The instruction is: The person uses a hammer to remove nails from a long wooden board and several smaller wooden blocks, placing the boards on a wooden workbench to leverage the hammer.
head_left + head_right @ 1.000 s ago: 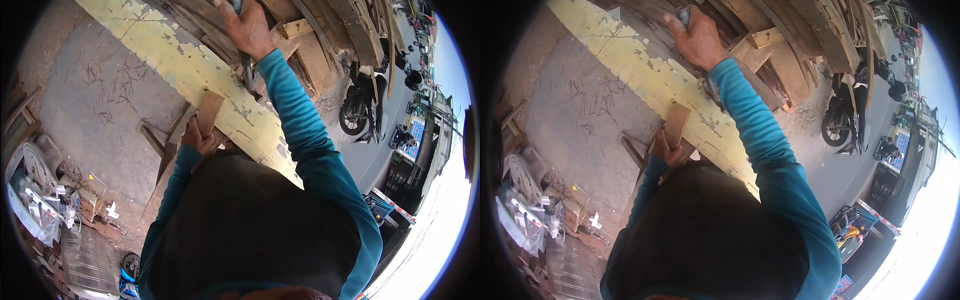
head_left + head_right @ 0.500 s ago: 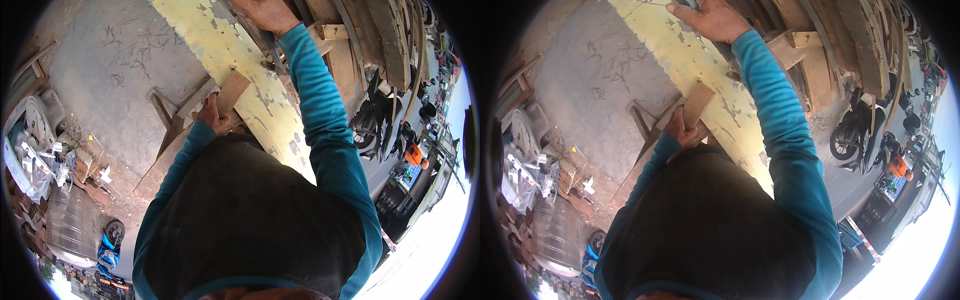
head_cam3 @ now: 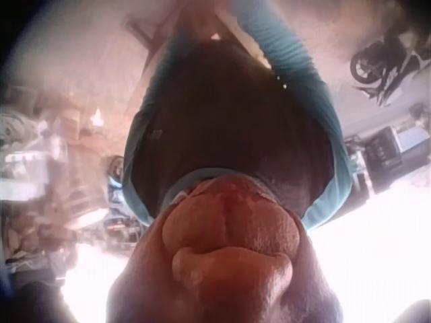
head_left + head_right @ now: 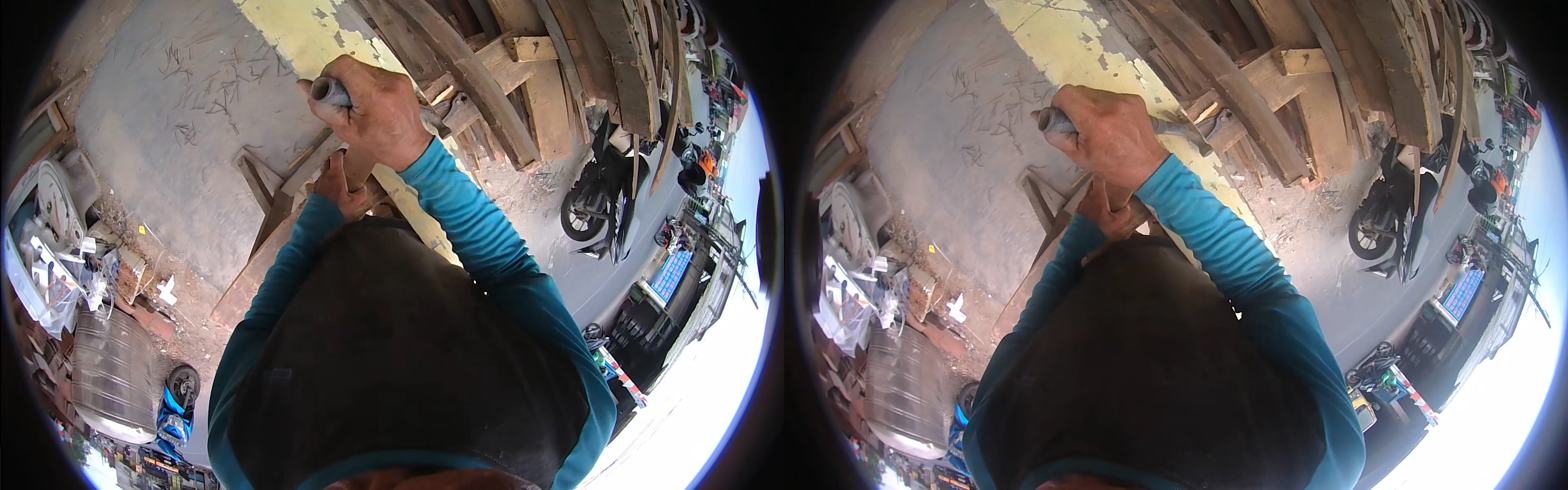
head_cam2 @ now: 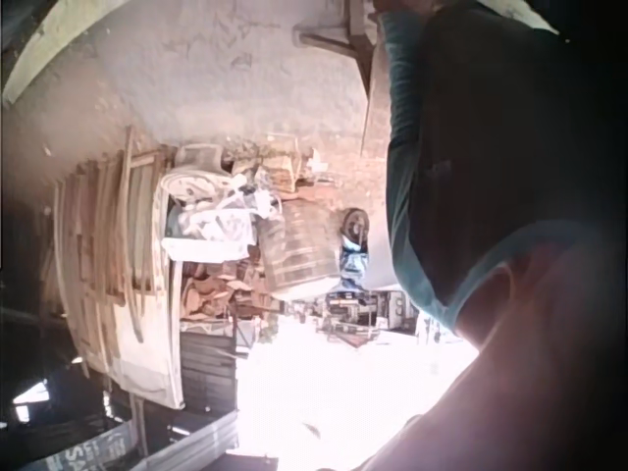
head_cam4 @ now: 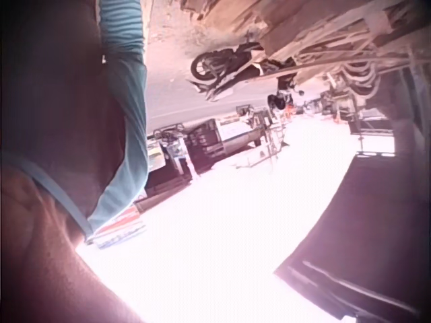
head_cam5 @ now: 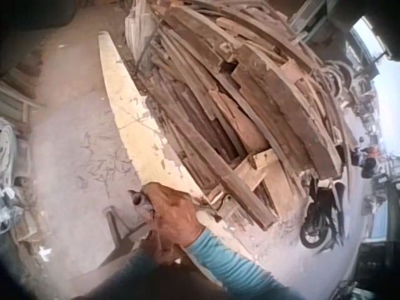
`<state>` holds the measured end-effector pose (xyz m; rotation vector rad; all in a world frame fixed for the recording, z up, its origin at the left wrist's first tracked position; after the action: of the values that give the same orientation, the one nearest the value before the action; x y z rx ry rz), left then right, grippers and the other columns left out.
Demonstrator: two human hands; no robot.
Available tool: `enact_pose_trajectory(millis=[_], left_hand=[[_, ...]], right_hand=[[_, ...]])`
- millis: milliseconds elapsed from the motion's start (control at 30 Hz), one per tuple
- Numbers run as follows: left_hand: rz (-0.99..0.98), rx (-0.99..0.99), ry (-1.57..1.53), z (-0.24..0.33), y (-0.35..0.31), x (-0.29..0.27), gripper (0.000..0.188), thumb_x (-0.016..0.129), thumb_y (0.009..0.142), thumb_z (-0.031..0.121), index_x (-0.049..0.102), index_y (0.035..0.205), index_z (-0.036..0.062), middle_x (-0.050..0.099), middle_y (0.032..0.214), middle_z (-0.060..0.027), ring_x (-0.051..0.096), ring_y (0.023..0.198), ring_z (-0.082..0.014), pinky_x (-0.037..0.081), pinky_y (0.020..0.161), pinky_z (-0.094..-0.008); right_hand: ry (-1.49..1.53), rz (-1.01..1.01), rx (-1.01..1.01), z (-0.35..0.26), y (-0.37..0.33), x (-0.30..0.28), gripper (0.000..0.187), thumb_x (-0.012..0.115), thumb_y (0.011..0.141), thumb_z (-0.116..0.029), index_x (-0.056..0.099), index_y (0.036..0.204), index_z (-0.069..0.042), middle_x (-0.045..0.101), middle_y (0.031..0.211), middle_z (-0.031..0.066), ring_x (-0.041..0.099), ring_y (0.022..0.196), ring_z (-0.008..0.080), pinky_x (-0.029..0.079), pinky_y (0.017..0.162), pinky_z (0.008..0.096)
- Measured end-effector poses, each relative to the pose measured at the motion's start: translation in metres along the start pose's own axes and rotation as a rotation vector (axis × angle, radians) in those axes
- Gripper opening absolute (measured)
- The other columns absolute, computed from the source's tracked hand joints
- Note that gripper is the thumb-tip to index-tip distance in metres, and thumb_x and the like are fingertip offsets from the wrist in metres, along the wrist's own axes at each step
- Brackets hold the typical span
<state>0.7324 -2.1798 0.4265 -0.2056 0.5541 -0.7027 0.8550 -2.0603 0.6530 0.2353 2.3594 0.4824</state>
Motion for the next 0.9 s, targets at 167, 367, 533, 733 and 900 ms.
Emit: enact_pose_trajectory(millis=[167, 367, 533, 733, 900], left_hand=[[0.069, 0.411, 0.358, -0.041, -0.003, 0.045, 0.084, 0.074, 0.075, 0.031, 0.032, 0.141, 0.0015, 0.05, 0.13, -0.0322, 0.051, 0.12, -0.0465, 0.046, 0.098, -0.0488], [0.001, -0.005, 0.092, -0.005, 0.003, 0.003, 0.079, 0.074, 0.073, 0.029, 0.031, 0.135, 0.0037, 0.051, 0.124, -0.0306, 0.056, 0.111, -0.0491, 0.049, 0.093, -0.0524], [-0.036, -0.085, 0.047, -0.005, -0.003, 0.004, 0.08, 0.074, 0.072, 0.028, 0.031, 0.134, 0.0015, 0.051, 0.122, -0.0326, 0.056, 0.11, -0.0493, 0.049, 0.093, -0.0529], [-0.015, -0.071, 0.086, -0.002, 0.009, 0.002, 0.082, 0.076, 0.072, 0.026, 0.03, 0.135, 0.0014, 0.051, 0.121, -0.0339, 0.056, 0.108, -0.0504, 0.049, 0.093, -0.0532], [0.022, -0.096, 0.088, -0.009, 0.005, 0.001, 0.082, 0.078, 0.071, 0.026, 0.03, 0.134, 0.0044, 0.05, 0.121, -0.0353, 0.056, 0.108, -0.0505, 0.049, 0.093, -0.0539]], right_hand=[[0.001, -0.247, -0.076, -0.035, -0.023, 0.033, 0.021, 0.076, 0.074, -0.015, 0.062, 0.089, -0.011, 0.064, 0.072, 0.0076, 0.066, 0.068, 0.0313, 0.053, 0.062, 0.0422], [-0.001, 0.006, 0.448, 0.051, 0.057, -0.055, 0.032, 0.071, 0.083, -0.032, 0.068, 0.09, -0.001, 0.066, 0.069, 0.0165, 0.065, 0.062, 0.0267, 0.052, 0.063, 0.0418], [0.783, 0.44, 0.391, 0.08, -0.026, -0.168, 0.032, 0.06, 0.096, -0.019, 0.04, 0.072, -0.012, 0.039, 0.054, -0.001, 0.032, 0.045, 0.008, 0.031, 0.043, 0.0274], [0.523, 0.341, 0.421, 0.046, 0.013, -0.119, 0.031, 0.065, 0.096, -0.017, 0.044, 0.075, -0.01, 0.042, 0.058, -0.0014, 0.037, 0.048, 0.0074, 0.034, 0.047, 0.0256], [0.76, 0.497, 0.446, 0.082, -0.03, -0.163, 0.031, 0.061, 0.095, -0.018, 0.042, 0.071, -0.012, 0.041, 0.055, 0.0006, 0.035, 0.045, 0.0095, 0.033, 0.045, 0.0285]])
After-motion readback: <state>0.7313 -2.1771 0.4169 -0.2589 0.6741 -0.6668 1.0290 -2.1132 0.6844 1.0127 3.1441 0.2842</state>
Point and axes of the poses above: each hand's wrist, its own y-axis towards the middle knuckle, its own x-axis out of the palm, z = x × y, the point moved 7 cm from there along y, towards the middle knuckle
